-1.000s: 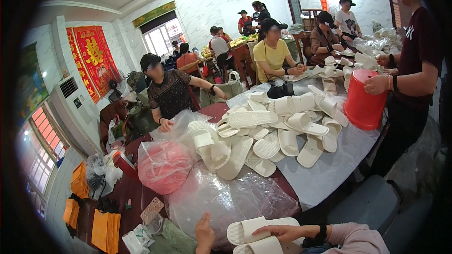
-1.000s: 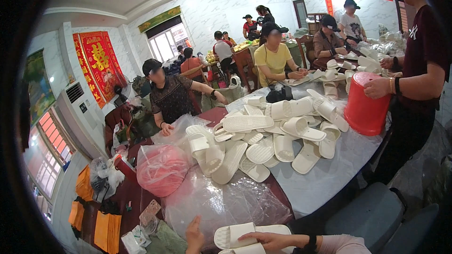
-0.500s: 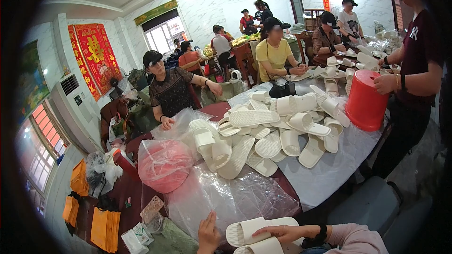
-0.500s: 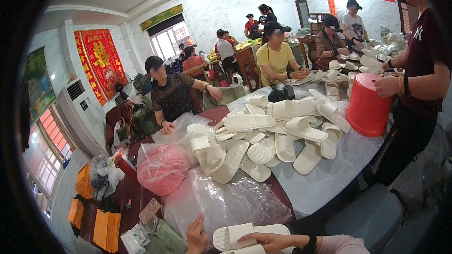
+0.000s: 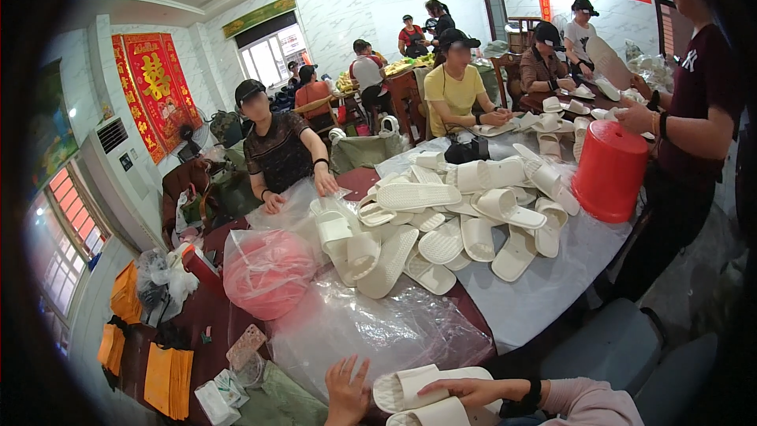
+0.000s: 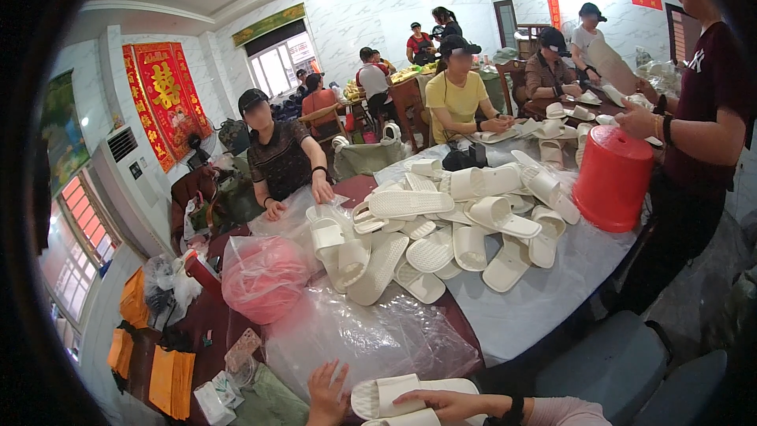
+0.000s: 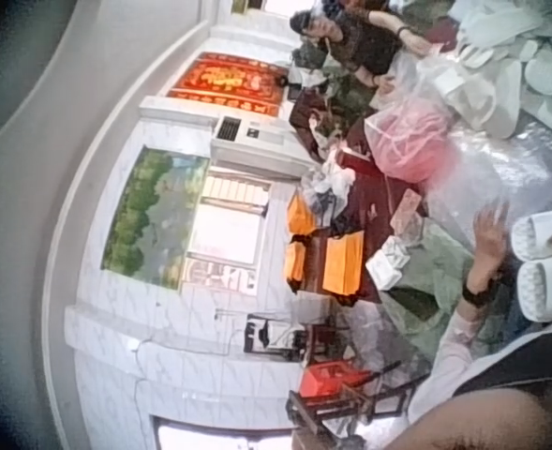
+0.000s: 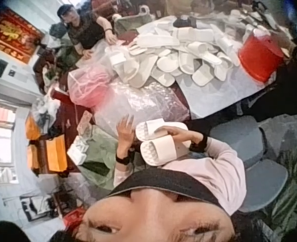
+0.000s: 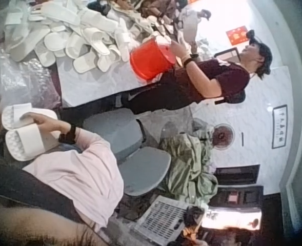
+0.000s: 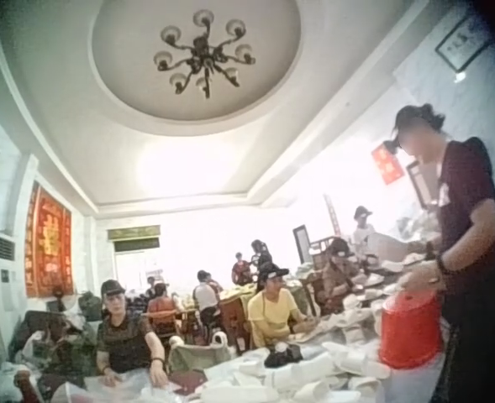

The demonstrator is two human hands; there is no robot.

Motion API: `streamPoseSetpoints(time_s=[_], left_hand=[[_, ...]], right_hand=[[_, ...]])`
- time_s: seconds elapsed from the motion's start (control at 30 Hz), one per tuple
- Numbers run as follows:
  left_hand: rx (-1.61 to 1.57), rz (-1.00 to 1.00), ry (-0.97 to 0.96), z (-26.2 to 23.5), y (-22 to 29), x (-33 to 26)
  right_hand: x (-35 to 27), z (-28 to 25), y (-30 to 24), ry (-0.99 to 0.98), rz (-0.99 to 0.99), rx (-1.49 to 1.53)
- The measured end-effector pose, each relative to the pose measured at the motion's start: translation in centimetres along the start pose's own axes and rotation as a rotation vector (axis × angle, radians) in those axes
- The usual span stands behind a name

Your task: Sort and organize white slippers/shoes on a production table.

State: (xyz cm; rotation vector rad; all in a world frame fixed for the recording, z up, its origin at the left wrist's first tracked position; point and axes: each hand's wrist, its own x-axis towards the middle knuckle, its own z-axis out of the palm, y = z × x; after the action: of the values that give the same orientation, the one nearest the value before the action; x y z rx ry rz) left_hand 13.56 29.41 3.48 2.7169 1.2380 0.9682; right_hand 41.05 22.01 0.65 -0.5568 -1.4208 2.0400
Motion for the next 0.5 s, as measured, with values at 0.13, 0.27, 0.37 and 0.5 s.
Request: streamPoseSetpoints(time_s=[0.13, 0.27, 0.37, 0.5], left_hand=[[0.037, -0.123, -0.318, 0.0, 0.2, -1.4], [-0.062, -0.182, -0.388, 1.3, -0.6, -2.3], [-0.109, -0.103, -0.319, 1.1, -0.4, -1.7], [-0.380, -0.168, -0.389, 0.2, 0.9, -0.7]], right_hand=[[0.3, 0.1, 0.3, 0.001, 0.054, -0.054], [0.5, 0.4, -0.4, 0.043, 0.024, -0.283], [0.5, 0.0, 0.1, 0.144, -0.042, -0.423], [1.0, 0.0, 0.7, 0.345, -0.117, -0.660]])
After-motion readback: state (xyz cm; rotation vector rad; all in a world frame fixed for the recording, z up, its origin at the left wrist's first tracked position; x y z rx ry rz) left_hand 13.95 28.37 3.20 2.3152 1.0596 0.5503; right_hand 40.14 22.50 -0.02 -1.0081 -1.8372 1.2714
